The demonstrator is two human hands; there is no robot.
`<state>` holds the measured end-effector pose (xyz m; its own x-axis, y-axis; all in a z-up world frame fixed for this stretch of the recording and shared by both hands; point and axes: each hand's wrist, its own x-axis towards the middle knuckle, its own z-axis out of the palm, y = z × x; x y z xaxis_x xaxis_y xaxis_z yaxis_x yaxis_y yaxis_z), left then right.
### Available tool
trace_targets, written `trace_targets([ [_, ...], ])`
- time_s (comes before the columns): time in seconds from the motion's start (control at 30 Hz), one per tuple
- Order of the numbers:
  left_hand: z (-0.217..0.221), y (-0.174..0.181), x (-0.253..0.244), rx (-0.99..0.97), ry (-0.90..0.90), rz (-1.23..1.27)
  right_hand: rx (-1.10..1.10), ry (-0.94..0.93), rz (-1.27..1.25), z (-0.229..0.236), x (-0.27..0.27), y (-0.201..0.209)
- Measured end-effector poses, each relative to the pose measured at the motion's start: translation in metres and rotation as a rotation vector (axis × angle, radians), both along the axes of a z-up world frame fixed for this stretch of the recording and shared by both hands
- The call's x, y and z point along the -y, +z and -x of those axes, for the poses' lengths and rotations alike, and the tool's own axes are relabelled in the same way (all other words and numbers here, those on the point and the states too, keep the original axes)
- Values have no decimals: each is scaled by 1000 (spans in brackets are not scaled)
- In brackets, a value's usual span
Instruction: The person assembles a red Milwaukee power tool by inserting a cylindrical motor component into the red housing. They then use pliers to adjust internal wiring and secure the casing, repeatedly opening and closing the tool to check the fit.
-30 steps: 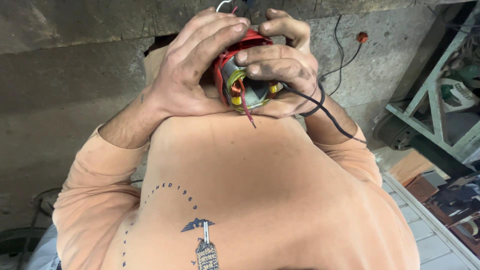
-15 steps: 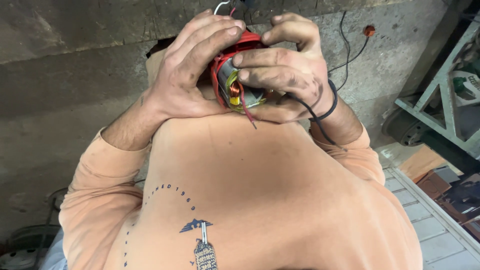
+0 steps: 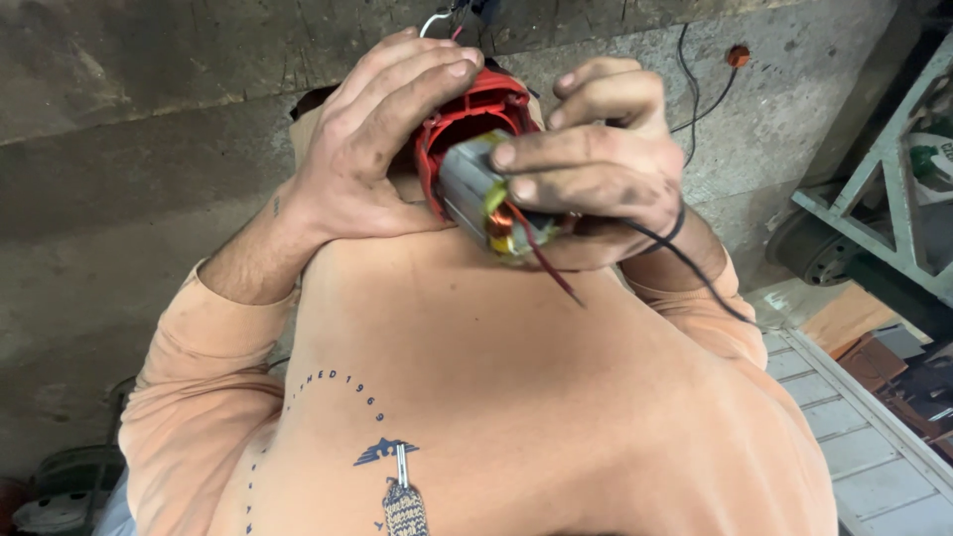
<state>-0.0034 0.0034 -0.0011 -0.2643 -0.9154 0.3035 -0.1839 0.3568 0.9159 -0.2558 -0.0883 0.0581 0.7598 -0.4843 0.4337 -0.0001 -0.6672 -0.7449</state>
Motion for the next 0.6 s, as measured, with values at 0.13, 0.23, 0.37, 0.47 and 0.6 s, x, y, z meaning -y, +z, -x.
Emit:
trace_targets([
  [0.13, 0, 3, 3, -5, -17, 9, -20, -5, -83, 5, 3, 12],
  [0.23, 0, 2, 5, 20, -11, 18, -15, -19, -57, 4, 5, 10],
  [0.37, 1, 2, 5, 59, 7, 11, -38, 16, -31, 1, 4, 9],
  [0.47, 2, 2, 4, 66, 14, 9, -19, 88, -35, -2, 8, 8],
  [0.6, 0, 4, 6, 113, 2, -3, -56, 109, -52, -3, 8, 9],
])
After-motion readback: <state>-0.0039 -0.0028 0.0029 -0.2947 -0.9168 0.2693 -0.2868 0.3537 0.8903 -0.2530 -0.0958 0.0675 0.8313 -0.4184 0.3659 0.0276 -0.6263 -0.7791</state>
